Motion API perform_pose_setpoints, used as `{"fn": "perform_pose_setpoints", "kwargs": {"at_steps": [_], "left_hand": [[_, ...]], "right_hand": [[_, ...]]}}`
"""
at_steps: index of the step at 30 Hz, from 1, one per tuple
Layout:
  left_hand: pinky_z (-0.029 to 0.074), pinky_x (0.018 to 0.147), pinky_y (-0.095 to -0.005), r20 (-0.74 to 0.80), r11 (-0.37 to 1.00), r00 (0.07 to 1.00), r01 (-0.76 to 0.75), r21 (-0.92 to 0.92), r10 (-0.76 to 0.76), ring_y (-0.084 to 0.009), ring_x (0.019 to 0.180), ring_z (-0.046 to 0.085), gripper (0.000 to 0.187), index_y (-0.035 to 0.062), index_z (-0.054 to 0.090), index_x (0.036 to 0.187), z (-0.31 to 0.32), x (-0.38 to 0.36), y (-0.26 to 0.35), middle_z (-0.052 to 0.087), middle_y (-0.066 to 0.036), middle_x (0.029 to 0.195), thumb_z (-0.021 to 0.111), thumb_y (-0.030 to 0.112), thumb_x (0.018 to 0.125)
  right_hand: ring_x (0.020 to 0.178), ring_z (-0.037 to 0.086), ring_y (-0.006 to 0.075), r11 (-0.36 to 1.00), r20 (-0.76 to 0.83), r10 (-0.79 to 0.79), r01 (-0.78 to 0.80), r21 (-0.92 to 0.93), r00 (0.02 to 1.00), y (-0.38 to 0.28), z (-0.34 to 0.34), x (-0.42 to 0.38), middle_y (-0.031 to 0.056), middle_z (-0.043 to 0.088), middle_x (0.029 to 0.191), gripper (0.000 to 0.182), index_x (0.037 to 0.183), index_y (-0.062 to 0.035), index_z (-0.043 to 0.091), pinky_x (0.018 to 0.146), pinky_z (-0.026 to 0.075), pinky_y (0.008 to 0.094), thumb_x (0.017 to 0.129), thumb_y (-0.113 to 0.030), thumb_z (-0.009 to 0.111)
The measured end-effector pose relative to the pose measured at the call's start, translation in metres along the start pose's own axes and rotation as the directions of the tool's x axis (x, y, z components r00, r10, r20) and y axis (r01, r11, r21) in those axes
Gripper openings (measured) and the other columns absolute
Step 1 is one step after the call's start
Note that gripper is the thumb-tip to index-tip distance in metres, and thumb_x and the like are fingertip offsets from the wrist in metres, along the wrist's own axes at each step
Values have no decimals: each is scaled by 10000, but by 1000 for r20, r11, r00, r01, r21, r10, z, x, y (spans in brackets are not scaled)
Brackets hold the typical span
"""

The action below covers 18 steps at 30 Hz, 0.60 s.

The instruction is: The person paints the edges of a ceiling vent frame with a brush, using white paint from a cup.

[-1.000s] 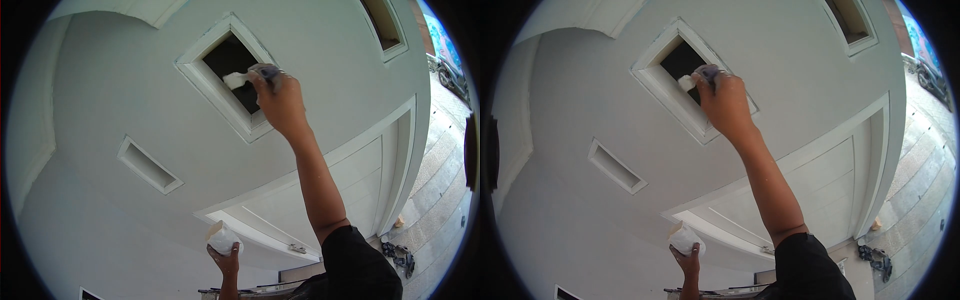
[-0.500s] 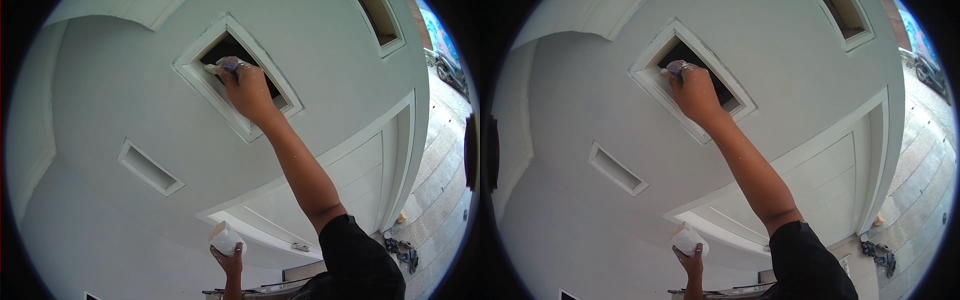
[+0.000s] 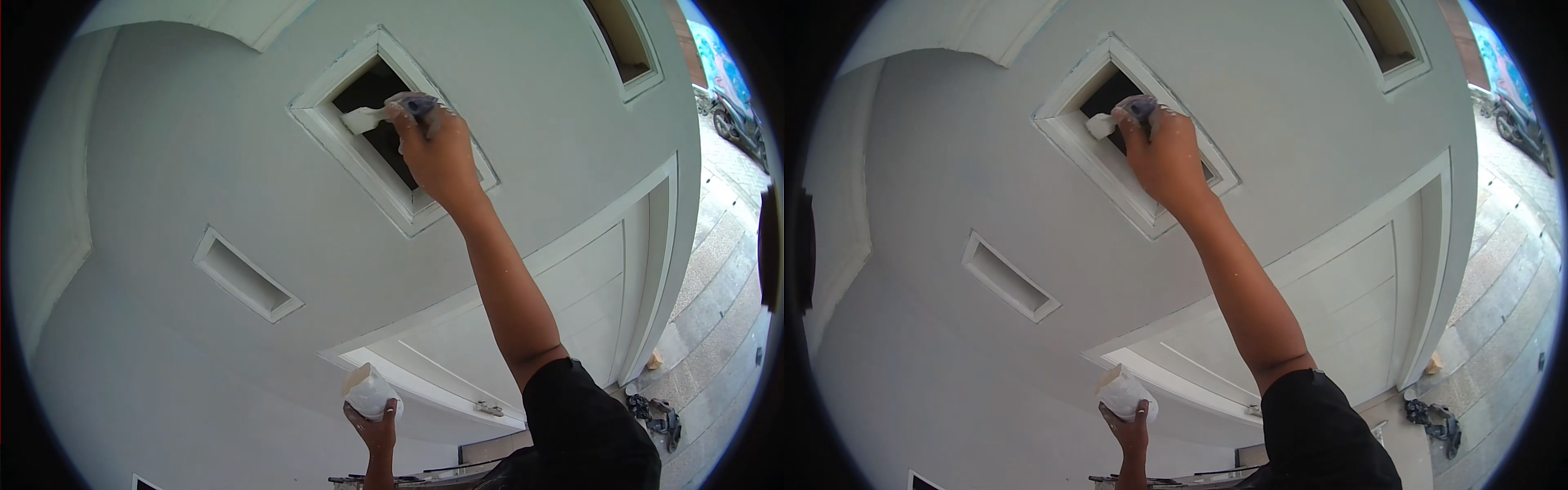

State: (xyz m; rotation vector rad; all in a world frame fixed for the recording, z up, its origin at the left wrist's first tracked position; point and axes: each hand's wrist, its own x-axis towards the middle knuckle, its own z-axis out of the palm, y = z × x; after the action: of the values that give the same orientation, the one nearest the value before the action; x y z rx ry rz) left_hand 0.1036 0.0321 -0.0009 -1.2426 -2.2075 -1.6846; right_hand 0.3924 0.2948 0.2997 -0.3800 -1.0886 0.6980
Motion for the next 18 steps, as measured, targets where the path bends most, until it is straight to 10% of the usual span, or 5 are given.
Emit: {"fn": "perform_pose_setpoints", "kwargs": {"at_steps": [7,13,15,18], "left_hand": [[470,1097,-477,23,999,1000,15,-33,-14,-372,1292,484,1034,-50,232,1488,0,0,9,391,-223,1394,887,139,711],[406,1149,-489,17,999,1000,6,34,-6,-398,1350,467,1036,-55,200,1555,0,-3,5,403,-259,1476,847,143,771],[409,1147,-493,20,1000,1000,2,29,-2,-399,1351,468,1034,-55,195,1559,-2,-3,6,400,-261,1481,842,157,779],[415,1142,-497,35,999,999,-11,31,10,-398,1345,471,1024,-53,205,1554,-3,-2,4,401,-259,1478,842,158,780]], "right_hand": [[705,658,345,921,16,-358,356,-159,933,23,7,-4,222,712,838,197,1036,34,738,702,523,406,994,-145,668],[764,672,384,997,3,32,-32,-66,999,13,-19,-22,241,713,869,192,1038,39,726,731,530,418,996,-136,661],[665,623,277,929,-37,-315,300,-217,948,31,0,-18,194,700,806,183,1050,38,729,679,512,369,997,-122,658],[646,616,285,931,-26,-356,352,-94,934,44,4,-24,197,697,799,187,1061,43,726,672,514,370,1000,-119,657]]}}
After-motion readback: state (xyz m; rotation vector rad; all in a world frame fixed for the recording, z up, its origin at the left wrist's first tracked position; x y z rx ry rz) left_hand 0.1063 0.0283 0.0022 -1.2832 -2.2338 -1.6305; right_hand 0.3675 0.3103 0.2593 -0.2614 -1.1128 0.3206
